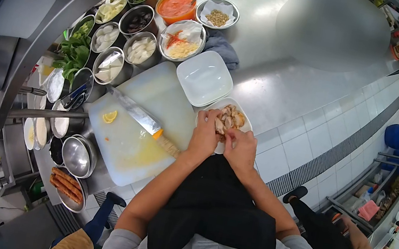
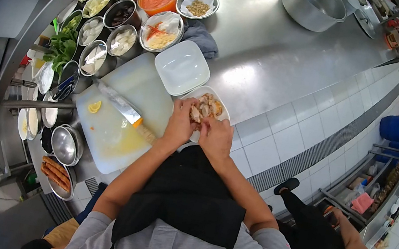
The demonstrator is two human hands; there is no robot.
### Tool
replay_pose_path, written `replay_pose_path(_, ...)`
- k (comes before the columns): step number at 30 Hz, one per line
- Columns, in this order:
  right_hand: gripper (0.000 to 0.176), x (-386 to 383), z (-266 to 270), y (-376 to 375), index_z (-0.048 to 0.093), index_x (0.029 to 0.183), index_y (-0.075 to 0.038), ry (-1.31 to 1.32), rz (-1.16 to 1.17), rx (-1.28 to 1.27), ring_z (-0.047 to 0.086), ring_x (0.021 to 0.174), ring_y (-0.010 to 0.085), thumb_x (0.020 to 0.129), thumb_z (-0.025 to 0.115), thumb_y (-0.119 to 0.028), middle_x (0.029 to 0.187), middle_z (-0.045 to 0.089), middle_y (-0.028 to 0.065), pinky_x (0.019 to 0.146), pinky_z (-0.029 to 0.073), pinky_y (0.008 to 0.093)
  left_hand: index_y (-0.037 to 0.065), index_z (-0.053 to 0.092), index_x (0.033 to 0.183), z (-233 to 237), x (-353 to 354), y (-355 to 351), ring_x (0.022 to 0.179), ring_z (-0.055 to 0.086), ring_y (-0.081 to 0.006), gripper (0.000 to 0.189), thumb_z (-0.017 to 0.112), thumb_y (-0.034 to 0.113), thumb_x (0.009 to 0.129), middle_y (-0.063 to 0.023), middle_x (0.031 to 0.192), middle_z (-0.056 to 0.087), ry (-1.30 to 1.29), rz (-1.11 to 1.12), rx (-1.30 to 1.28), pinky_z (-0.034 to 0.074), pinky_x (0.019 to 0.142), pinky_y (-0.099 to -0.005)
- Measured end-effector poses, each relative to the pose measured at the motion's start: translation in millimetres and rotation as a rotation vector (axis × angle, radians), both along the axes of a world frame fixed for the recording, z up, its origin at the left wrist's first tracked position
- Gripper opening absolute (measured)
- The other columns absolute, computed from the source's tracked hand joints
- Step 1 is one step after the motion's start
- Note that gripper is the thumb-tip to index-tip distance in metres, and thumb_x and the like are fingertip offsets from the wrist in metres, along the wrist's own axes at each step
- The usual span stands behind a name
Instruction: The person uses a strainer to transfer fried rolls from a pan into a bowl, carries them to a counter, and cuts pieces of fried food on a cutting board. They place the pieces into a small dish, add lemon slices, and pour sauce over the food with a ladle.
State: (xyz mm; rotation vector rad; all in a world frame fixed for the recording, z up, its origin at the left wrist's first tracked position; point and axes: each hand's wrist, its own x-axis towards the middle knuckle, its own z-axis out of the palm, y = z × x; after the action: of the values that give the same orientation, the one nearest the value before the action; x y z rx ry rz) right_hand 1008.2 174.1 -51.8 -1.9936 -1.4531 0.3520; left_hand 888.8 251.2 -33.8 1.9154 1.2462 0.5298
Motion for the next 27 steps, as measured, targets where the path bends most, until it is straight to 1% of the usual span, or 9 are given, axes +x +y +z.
replay_pose_path(2, 0.011, 4.5, 2.1, 4.1, 0.071, 0.09, -0.008, 0.12, -0.065, 0.14, 0.058, 0.079, 0.0296, 0.079, 0.071, -0.011, 0.082, 0.069, 0.0088, 0.073, 0.044, 0.0424, 0.01, 0.049, 0.128, -7.1, 1.1, 0.7, 0.102, 0.059, -0.0381, 0.064, 0.069, -0.011, 0.071, -0.0187, 0.119, 0.045, -0.033, 0.021, -0.014, 0.054, 0.08, -0.0433)
replay_pose_path(6, 0.01, 13.5, 19.8, 9.0, 0.071, 0.088, -0.007, 0.256, -0.175, 0.079, 0.058, 0.075, 0.0283, 0.078, 0.072, -0.008, 0.081, 0.069, 0.0085, 0.069, 0.047, 0.0397, 0.008, 0.053, 0.124, 6.1, 1.0, -0.8, 0.091, 0.063, -0.0271, 0.058, 0.067, -0.013, 0.072, -0.0158, 0.116, 0.045, -0.067, 0.09, -0.094, 0.057, 0.074, -0.0349)
replay_pose_path(8, 0.01, 17.2, 25.5, 9.1, 0.071, 0.087, -0.006, 0.271, -0.166, 0.107, 0.058, 0.073, 0.0279, 0.077, 0.072, -0.007, 0.08, 0.069, 0.0078, 0.065, 0.048, 0.0385, 0.01, 0.052, 0.124, 3.3, -4.7, -1.7, 0.083, 0.064, -0.0291, 0.058, 0.067, -0.011, 0.073, -0.0159, 0.116, 0.045, -0.102, 0.076, -0.034, 0.056, 0.073, -0.0382)
replay_pose_path(10, 0.01, 15.1, 26.5, 7.8, 0.071, 0.088, -0.006, 0.299, -0.176, 0.1, 0.058, 0.074, 0.0279, 0.078, 0.072, -0.008, 0.08, 0.069, 0.0075, 0.068, 0.048, 0.0386, 0.012, 0.051, 0.125, -2.8, -8.3, -1.8, 0.076, 0.064, -0.0311, 0.057, 0.066, -0.009, 0.074, -0.0161, 0.117, 0.045, -0.14, 0.063, 0.024, 0.056, 0.073, -0.0416)
replay_pose_path(13, 0.01, 12.1, 15.1, 8.6, 0.072, 0.089, -0.007, 0.246, -0.126, 0.088, 0.058, 0.077, 0.0279, 0.078, 0.072, -0.009, 0.08, 0.069, 0.007, 0.074, 0.046, 0.039, 0.011, 0.053, 0.124, -6.0, -12.7, 0.4, 0.087, 0.063, -0.0319, 0.057, 0.069, -0.008, 0.073, -0.0158, 0.116, 0.046, -0.227, 0.03, -0.079, 0.054, 0.079, -0.0418)
replay_pose_path(15, 0.011, 11.2, 4.0, 4.7, 0.072, 0.089, -0.007, 0.166, -0.078, 0.08, 0.058, 0.079, 0.0279, 0.079, 0.071, -0.009, 0.08, 0.069, 0.0068, 0.077, 0.045, 0.0393, 0.009, 0.054, 0.123, 0.9, -16.9, -2.4, 0.103, 0.057, -0.0342, 0.056, 0.074, -0.004, 0.072, -0.0162, 0.119, 0.046, 0.049, -0.058, 0.234, 0.049, 0.088, -0.0436)
replay_pose_path(18, 0.013, 5.9, 2.0, -3.1, 0.071, 0.092, -0.007, 0.084, -0.078, 0.104, 0.058, 0.081, 0.028, 0.08, 0.071, -0.01, 0.082, 0.07, 0.0065, 0.081, 0.043, 0.0409, 0.009, 0.052, 0.126, 10.8, -21.3, -6.8, 0.116, 0.05, -0.0362, 0.06, 0.077, 0.003, 0.072, -0.0168, 0.123, 0.046, 0.15, -0.109, 0.189, 0.044, 0.094, -0.0459)
replay_pose_path(21, 0.02, 5.9, -0.2, -13.5, 0.07, 0.099, -0.008, 0.17, -0.082, 0.094, 0.058, 0.083, 0.0277, 0.08, 0.071, -0.011, 0.089, 0.07, 0.0057, 0.079, 0.042, 0.0421, 0.009, 0.048, 0.13, 5.9, -22.0, -7.1, 0.117, 0.05, -0.0369, 0.065, 0.078, 0.004, 0.073, -0.0167, 0.129, 0.045, 0.192, -0.191, 0.103, 0.043, 0.093, -0.0474)
replay_pose_path(27, 0.032, 3.1, 1.7, -16.6, 0.067, 0.108, -0.01, -0.069, -0.089, 0.03, 0.056, 0.088, 0.0256, 0.076, 0.073, -0.009, 0.098, 0.068, 0.0026, 0.082, 0.04, 0.0429, 0.009, 0.046, 0.132, -1.5, -15.5, -4.9, 0.12, 0.05, -0.0354, 0.062, 0.072, 0.004, 0.076, -0.0161, 0.132, 0.043, 0.227, -0.173, 0.119, 0.044, 0.092, -0.0496)
